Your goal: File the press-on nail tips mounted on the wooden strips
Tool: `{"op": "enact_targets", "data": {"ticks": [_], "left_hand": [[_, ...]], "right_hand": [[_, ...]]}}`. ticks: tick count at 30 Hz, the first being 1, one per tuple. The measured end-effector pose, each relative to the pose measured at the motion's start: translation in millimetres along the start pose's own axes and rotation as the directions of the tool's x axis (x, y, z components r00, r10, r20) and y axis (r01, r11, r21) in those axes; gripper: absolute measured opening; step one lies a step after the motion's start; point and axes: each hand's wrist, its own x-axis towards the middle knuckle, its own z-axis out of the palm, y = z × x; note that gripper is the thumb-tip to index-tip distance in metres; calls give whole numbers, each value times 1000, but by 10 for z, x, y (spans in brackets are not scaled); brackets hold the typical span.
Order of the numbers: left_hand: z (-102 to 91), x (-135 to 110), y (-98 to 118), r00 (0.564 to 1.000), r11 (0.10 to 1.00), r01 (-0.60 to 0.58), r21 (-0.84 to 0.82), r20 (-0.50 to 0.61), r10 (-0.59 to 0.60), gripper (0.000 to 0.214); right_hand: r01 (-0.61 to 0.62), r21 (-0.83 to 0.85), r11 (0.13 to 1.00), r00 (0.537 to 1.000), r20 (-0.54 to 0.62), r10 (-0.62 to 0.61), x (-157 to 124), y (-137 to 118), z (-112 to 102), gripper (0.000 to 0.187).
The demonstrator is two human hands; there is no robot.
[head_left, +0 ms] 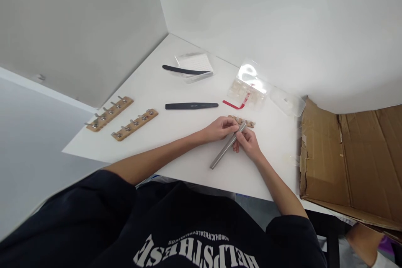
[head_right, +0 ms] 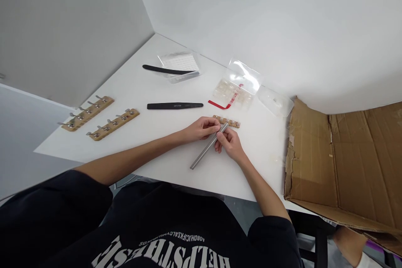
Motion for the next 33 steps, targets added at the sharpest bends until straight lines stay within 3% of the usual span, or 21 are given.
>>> {"op": "enact_targets", "data": {"ticks": [2,6,18,23,28,33], "left_hand": [[0,-1,4,1000,1000,6,1,-11,-6,47],[16,-19,22,1000,999,-5,54,2,5,44],[31,-49,36,1000,999,2,35,-28,-1,43],[48,-56,79,1000,998,-11,55,8,11,37],[26,-43,57,998,997,-10,77,-68,15,34],[-4,-33,10,999,992,-13,124,-37,17,30]], "right_hand": [[-5,6,1000,1000,10,5,6,0,1,44],[-30,117,993,994,-97,41,47,-9,-27,48],[-30,69,997,1000,3,30,46,-23,-49,45],[-13,100,995,992,-127,26,40,-42,1,47],[4,38,999,999,-45,-2,14,-37,47,44],[-4,153,988,986,-164,29,62,-15,-8,47]]}}
